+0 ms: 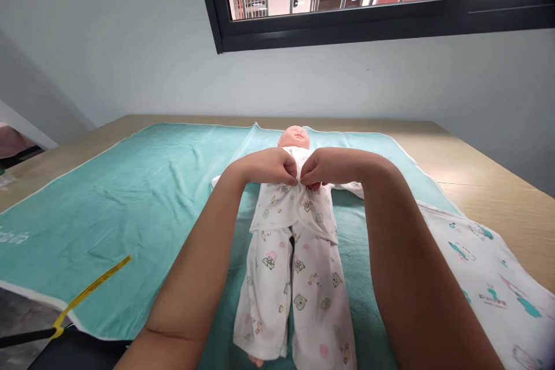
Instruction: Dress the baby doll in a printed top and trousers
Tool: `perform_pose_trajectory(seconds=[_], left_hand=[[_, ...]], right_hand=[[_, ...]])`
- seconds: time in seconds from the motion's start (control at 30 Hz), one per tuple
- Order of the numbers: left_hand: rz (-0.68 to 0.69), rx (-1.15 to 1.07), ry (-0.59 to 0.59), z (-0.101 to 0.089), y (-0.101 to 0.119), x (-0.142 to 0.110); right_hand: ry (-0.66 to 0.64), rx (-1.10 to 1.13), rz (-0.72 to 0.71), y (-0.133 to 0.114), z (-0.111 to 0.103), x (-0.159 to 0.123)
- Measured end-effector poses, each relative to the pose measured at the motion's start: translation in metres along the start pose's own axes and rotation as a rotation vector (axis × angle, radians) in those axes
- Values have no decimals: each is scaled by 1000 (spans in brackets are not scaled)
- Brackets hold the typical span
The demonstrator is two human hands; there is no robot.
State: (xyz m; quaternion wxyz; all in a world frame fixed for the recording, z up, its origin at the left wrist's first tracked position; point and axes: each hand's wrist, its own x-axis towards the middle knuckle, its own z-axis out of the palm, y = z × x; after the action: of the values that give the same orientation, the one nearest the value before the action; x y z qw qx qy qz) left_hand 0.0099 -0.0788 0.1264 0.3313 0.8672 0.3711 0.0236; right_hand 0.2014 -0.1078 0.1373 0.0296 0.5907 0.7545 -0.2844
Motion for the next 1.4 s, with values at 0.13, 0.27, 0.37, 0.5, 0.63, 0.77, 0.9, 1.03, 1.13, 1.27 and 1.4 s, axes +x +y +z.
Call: perform_pose_trajectory(seconds=[0.13, 0.27, 0.37, 0.5, 0.63, 0.77, 0.9, 1.03, 1.13, 1.27, 1.4], left_hand=[[13, -34, -1, 0, -1, 1], [26, -81, 2, 1, -3, 1], [19, -93, -2, 1, -4, 0], [11, -102, -8, 0, -5, 1], [1, -121, -25, -1, -7, 1], [0, -127, -40, -3, -11, -1], [0, -149, -39, -6, -14, -6], [1, -165, -53, -8, -15, -8], [-25, -155, -59, -7, -14, -6], [-102, -83, -22, -5, -12, -2], [-129, -6, -19, -2, -10, 0]], right_hand=[[15, 60, -40, 6, 1, 3], [14, 76, -84, 11, 3, 8], [35, 78, -92, 11, 4, 8], [60, 72, -65, 6, 4, 7], [47, 51, -58, 4, 5, 7], [29, 30, -26, 5, 4, 7], [-16, 22, -21, 4, 2, 4], [-41, 23, -3, 1, 2, 2], [-39, 32, 27, -1, 3, 3], [-20, 59, 22, -8, 6, 2], [4, 25, 51, -22, 10, 1]])
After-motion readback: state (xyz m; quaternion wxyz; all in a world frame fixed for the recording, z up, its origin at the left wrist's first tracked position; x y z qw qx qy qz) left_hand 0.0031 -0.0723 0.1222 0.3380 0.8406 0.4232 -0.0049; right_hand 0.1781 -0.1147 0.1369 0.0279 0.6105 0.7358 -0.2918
